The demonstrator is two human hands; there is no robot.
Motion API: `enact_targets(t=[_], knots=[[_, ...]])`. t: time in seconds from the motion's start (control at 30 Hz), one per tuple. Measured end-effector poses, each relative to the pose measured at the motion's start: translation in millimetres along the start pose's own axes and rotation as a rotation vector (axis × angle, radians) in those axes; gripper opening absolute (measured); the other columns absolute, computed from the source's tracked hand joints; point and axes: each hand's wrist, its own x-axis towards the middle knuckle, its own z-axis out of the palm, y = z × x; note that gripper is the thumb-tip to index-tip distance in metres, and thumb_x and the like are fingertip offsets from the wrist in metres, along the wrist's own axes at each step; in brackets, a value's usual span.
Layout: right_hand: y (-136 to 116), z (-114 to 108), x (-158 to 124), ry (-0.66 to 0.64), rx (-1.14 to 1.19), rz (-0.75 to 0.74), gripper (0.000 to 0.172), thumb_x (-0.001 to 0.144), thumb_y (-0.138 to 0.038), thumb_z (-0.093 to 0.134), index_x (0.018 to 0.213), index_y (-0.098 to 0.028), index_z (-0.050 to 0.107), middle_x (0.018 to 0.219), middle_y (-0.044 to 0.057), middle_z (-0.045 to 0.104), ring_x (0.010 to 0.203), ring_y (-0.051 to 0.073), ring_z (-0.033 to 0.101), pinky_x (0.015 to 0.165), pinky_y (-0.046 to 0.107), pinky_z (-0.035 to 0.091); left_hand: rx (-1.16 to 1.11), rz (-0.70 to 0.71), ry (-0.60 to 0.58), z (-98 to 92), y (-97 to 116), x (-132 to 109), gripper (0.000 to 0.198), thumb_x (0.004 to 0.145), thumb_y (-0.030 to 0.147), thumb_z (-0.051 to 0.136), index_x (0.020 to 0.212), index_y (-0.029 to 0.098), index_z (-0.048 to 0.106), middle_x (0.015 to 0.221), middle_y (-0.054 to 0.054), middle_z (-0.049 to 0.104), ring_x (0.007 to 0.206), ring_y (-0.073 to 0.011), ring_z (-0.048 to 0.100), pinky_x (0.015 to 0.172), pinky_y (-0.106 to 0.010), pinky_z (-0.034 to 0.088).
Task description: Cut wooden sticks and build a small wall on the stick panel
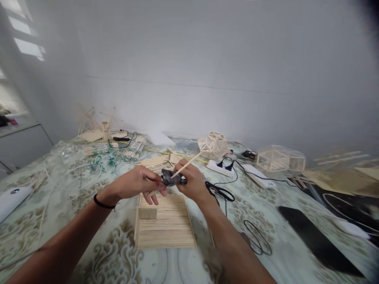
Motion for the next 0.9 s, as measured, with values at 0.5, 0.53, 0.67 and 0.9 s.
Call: enact_targets(t=[0.5, 0.53, 0.67, 0.9], knots=[[5.0, -0.6, -2.0, -0.036, -0.009, 0.392, 0.01, 0.076, -0.026, 0.059, 0.075, -0.024, 0.049, 0.064, -0.004, 0.055, 0.057, 0.015, 0.047, 0.059, 0.025, 0.032, 0.753, -0.043, 0.359, -29.6, -84.9, 39.3, 0.014, 0.077, 0.022, 0.066, 0.07, 0.018, 0.077, 0.076, -0.009, 0.075, 0.08, -0.0261, 0.069, 0.077, -0.033, 0.049], [3.1, -1.2, -1.3, -0.051, -0.004, 0.407, 0.01, 0.076, -0.026, 0.059, 0.076, -0.024, 0.049, 0.063, -0.004, 0.055, 0.057, 0.015, 0.046, 0.058, 0.025, 0.031, 0.76, -0.045, 0.368, -30.3, -88.0, 40.0, 0.011, 0.076, 0.021, 0.068, 0.071, 0.018, 0.077, 0.076, -0.009, 0.075, 0.08, -0.0267, 0.068, 0.077, -0.034, 0.049], [-2.4, -3.1, 1.3, -0.082, 0.001, 0.425, 0.013, 0.074, -0.027, 0.059, 0.072, -0.024, 0.047, 0.062, -0.003, 0.054, 0.056, 0.015, 0.045, 0.059, 0.026, 0.03, 0.697, 0.03, 0.377, -32.2, -74.9, 37.3, 0.019, 0.085, 0.025, 0.062, 0.089, 0.016, 0.078, 0.09, -0.012, 0.076, 0.09, -0.0272, 0.069, 0.083, -0.036, 0.051], [-14.4, 1.8, 2.7, -0.149, 0.092, 0.373, 0.012, 0.072, -0.023, 0.061, 0.071, -0.023, 0.049, 0.063, -0.003, 0.056, 0.057, 0.014, 0.047, 0.06, 0.025, 0.032, -0.086, 0.426, 0.035, -20.6, -30.8, 14.5, 0.053, 0.097, 0.026, 0.062, 0.148, 0.033, 0.048, 0.152, -0.013, 0.051, 0.1, -0.0239, 0.075, 0.091, -0.038, 0.058]])
